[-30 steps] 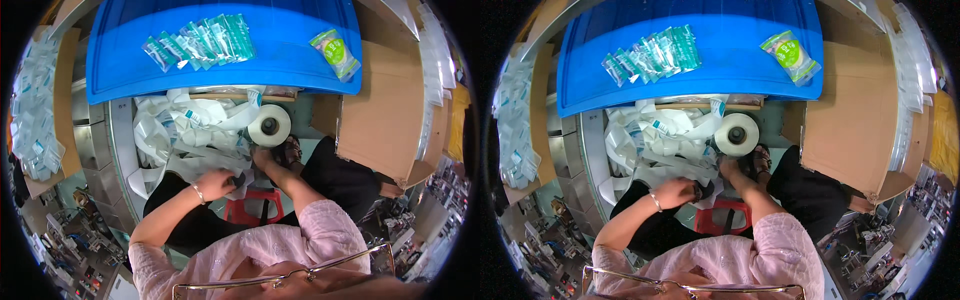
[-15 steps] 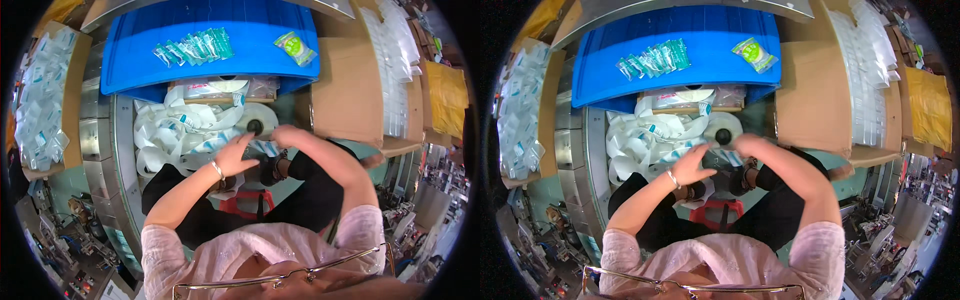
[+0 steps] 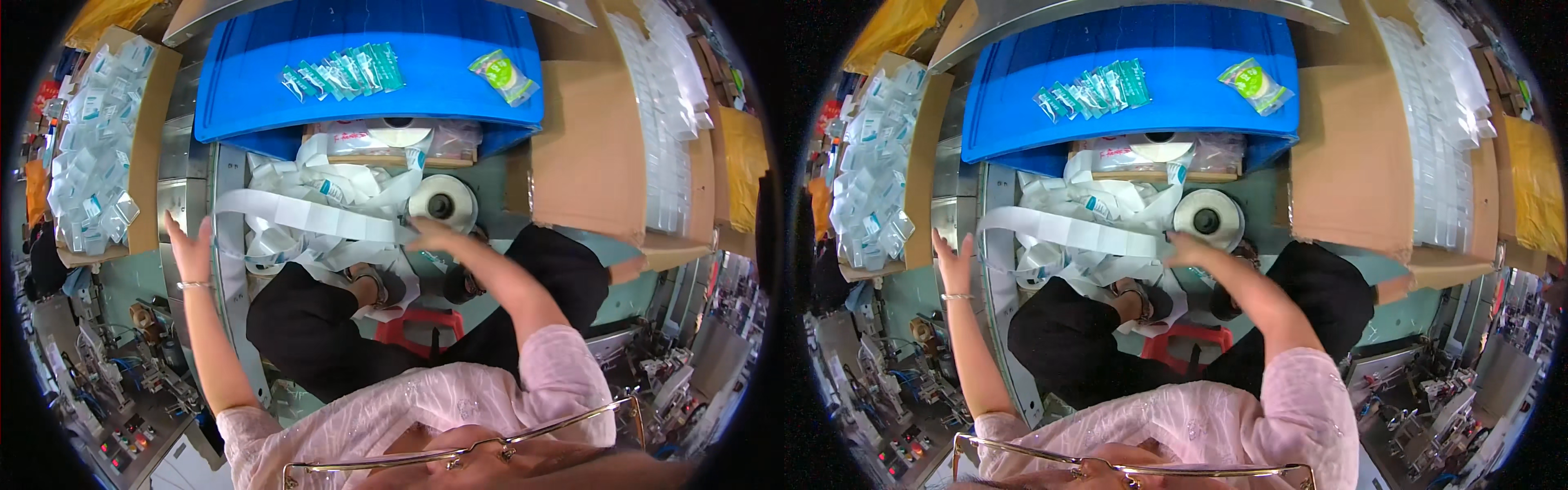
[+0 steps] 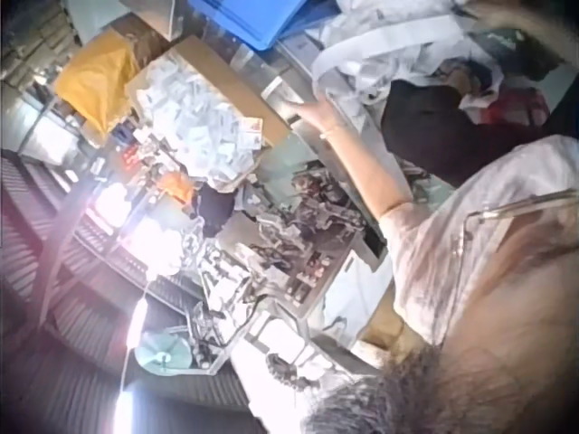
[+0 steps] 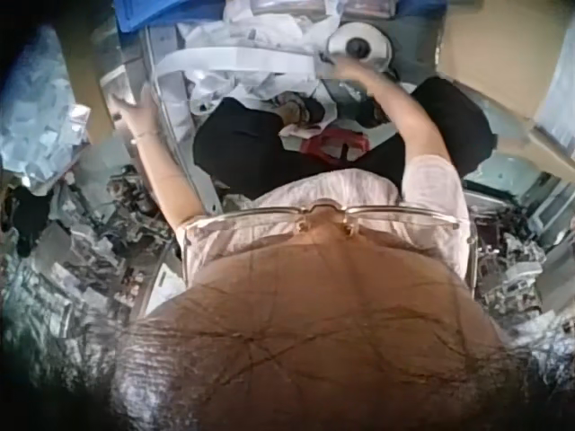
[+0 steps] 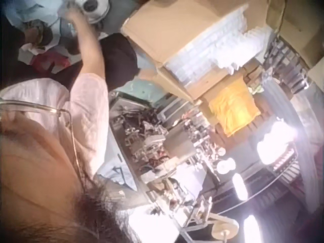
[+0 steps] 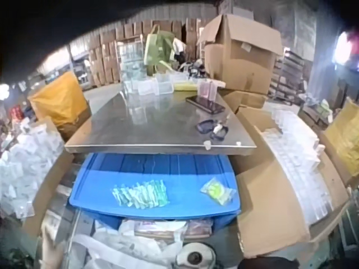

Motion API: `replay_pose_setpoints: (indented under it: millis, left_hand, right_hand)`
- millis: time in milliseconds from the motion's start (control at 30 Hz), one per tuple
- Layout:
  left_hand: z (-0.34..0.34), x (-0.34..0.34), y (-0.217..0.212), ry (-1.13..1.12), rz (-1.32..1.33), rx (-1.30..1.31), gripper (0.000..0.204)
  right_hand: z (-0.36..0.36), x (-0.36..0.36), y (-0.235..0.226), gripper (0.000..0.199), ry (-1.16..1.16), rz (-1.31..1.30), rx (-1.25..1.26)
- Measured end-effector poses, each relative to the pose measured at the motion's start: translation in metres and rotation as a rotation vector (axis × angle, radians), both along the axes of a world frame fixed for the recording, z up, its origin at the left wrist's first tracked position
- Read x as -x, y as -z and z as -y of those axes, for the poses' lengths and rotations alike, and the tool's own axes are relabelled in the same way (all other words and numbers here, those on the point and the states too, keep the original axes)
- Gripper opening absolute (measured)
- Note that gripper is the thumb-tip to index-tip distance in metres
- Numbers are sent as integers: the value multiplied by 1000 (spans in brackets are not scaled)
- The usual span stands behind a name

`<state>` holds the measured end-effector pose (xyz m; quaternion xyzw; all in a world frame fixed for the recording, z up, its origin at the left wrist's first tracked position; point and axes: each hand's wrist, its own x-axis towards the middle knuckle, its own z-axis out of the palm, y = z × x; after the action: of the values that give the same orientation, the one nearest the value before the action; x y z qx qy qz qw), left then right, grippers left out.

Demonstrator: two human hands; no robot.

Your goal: The person applies labels to plastic cases by hand, fills the cases with packaged dental floss from a conveyor, and packs the filled cases into a cardboard box.

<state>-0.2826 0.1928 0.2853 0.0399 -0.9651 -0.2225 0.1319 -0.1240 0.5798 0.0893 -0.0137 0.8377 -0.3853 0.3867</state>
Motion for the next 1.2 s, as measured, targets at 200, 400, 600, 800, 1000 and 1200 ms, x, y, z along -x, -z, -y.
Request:
replay_pose_setpoints:
  millis: [200,400,600,800,1000,1200]
  left_hand:
    - [-154,-56,16,751,352,-125,49]
    - [-207,-100,97,1082,955,-83,50]
    - [-244,-106,186,1294,480,114,55]
    - [-263,-79,113,1441,1185,-139,60]
    - [-166,-10,-57,1479,1124,-913,82]
    - [-176,-53,-181,1332,1133,-928,72]
  right_hand:
    - [32,-86,136,45,22,-293,-596]
    - [37,-71,138,26,-127,-451,-549]
    - [-20,-31,76,16,-274,-229,-278]
    - [-97,23,-139,7,-458,-221,-300]
    - [-163,-4,-229,7,-57,-369,-100]
    - [-10,13,-308,61,214,-448,1004]
